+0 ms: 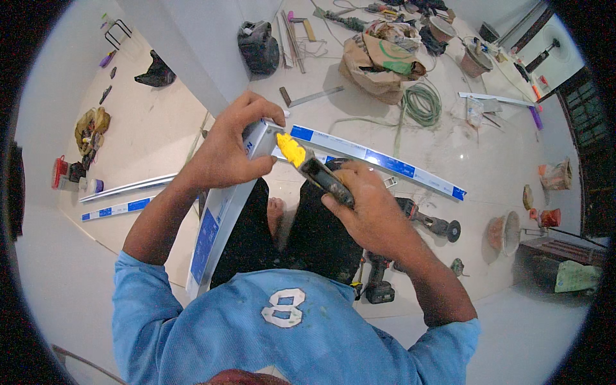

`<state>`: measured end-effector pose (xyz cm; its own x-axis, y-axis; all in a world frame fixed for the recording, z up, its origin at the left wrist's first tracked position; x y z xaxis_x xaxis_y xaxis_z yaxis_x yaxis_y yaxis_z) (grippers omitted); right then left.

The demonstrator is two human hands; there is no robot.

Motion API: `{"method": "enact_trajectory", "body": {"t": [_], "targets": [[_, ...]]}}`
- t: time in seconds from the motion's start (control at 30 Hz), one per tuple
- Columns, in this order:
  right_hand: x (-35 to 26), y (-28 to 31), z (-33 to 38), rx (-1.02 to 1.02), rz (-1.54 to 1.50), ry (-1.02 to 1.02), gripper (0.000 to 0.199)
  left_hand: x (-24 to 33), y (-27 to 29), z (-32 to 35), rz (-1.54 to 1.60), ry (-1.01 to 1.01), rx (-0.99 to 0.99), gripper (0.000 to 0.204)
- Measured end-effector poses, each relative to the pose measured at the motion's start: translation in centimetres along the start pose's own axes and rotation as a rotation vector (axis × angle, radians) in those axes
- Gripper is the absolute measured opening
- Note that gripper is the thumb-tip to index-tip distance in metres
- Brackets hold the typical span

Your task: The person sits on the floor and assembles metal profiles by drilling holes and inserting screws. They use a yellow rivet gun and a cordless drill to fasten the pieces together, handling the profiles and tools with both hands.

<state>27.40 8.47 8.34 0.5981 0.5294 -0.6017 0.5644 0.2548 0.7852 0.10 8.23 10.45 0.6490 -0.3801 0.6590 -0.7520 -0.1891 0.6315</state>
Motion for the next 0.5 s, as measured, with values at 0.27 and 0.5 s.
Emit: {"method": "enact_trajectory", "body": {"t": [0.27, 0.5], "targets": [[-1.1, -0.4, -0.7, -0.338, 0.231, -0.378, 0.058, 0.5, 0.2, 0.5, -0.062, 0.098, -0.034, 0.050], [-2.7, 3.3, 0.2, -0.392, 0.157, -0.320, 0.065, 0.1, 0.4, 0.4, -0.060, 0.167, -0.049, 0.047]]}}
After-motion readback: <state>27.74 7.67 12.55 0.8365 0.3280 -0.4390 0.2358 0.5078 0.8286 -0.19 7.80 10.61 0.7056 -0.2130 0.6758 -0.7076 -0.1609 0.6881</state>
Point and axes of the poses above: each hand's wrist, its own z-axis away from the middle knuckle, its own y-axis out of the back of the hand, x = y × z, the point moved 4 cm from there along -z, towards the middle knuckle, and after that the axes turned 10 degrees about x, right-handed, at the moved point
